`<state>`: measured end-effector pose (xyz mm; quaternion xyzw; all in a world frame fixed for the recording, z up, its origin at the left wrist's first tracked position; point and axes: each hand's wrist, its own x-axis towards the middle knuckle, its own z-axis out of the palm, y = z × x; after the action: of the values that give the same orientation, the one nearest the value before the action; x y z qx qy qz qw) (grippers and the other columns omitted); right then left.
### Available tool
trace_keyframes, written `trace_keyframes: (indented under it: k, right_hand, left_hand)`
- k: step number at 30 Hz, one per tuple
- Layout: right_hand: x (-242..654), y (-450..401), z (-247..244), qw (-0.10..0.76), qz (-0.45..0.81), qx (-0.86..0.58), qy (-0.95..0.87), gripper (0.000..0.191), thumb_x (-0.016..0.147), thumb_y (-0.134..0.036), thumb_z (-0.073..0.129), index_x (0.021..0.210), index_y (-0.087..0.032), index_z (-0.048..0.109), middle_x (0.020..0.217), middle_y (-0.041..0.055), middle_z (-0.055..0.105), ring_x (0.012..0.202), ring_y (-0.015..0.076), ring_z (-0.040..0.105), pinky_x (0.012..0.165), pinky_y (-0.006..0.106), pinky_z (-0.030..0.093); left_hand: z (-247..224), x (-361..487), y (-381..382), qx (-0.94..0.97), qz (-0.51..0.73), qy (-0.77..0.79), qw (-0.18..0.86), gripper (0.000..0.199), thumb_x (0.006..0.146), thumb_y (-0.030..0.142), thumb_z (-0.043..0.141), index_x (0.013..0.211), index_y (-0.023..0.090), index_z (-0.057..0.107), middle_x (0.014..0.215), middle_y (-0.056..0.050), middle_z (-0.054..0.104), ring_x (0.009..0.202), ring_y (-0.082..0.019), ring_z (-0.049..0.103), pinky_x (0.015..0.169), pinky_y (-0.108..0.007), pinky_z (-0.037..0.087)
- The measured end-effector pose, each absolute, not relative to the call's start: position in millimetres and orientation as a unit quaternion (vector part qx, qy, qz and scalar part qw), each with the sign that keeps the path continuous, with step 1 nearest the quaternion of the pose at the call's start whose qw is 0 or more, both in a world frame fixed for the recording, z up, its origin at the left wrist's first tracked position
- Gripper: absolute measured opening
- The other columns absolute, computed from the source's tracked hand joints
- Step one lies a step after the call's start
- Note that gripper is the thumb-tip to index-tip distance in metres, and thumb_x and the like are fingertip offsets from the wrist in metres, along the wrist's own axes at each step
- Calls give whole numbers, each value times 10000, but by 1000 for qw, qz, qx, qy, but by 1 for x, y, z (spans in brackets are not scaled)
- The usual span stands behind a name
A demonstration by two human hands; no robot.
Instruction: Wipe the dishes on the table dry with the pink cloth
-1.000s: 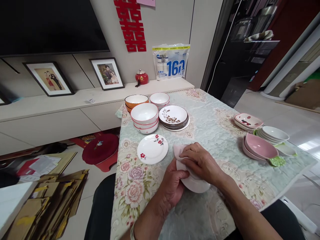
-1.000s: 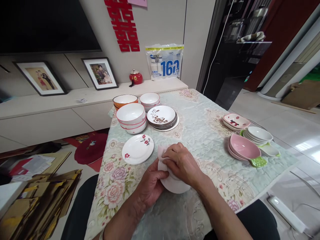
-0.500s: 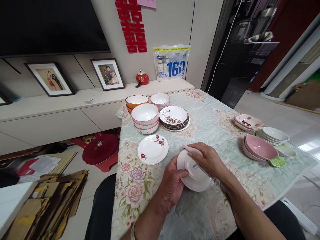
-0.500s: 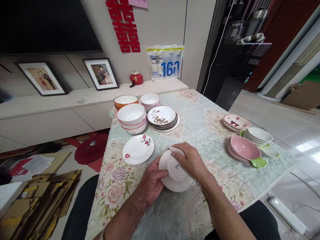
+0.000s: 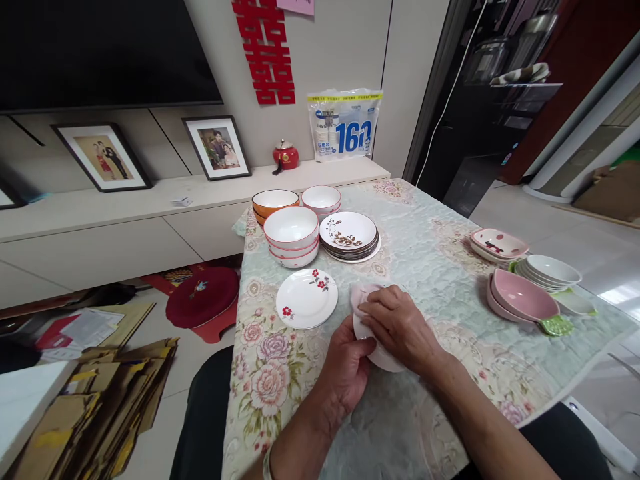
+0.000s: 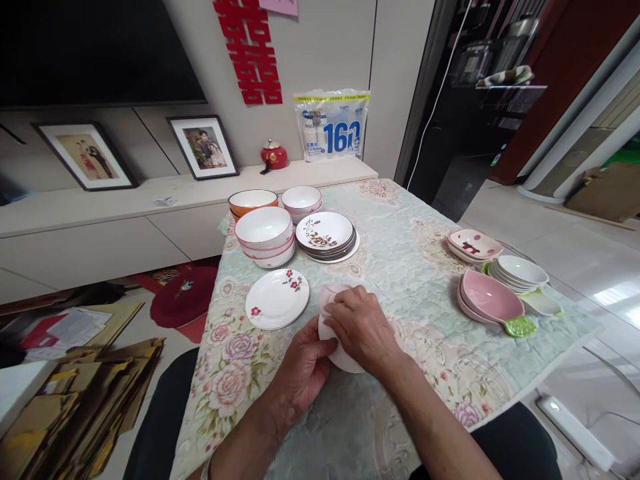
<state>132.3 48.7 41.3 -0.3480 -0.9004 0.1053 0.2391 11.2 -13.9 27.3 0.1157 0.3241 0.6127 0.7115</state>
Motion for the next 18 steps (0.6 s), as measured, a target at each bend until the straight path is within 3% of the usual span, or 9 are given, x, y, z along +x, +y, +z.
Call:
trace_keyframes:
  k: [3, 8, 14, 18]
  right_hand:
    - [134, 51, 43, 241, 122, -324, -907, 192, 967, -287, 511, 945, -217, 688, 986, 66, 655, 952, 232, 528, 845, 389, 411]
    - [146, 63, 37, 257, 118, -418, -863, 180, 964, -239, 494, 924, -181, 659, 923, 85, 641, 917, 230, 546, 822, 374, 423]
    - [135, 50, 46, 225, 153, -301, -914, 188, 951, -260, 524, 834, -209, 661, 879, 62, 632, 905, 220, 539, 827, 367, 417]
    - [137, 52, 45, 229, 155, -352, -894, 172, 948, -239, 516, 892, -208, 675, 903, 64, 635, 928, 221, 545, 840, 358, 422]
  left_hand:
    - [30, 12, -14, 120, 612, 317, 714, 434, 538, -27, 656, 930, 148, 717, 857, -31, 710, 803, -155, 602, 747, -253, 438]
    - [33, 12, -14, 122, 588, 341, 723, 419, 554, 19, 673, 954, 135, 720, 815, -49, 702, 797, -181, 596, 715, -271, 429]
    - [29, 11, -15, 112, 589, 348, 721, 382, 493, -26, 619, 832, 133, 699, 776, -21, 676, 739, -140, 563, 692, -244, 406]
    - [30, 10, -14, 128, 584, 354, 719, 348, 506, 2, 622, 821, 126, 700, 748, -26, 671, 721, -146, 563, 669, -246, 406]
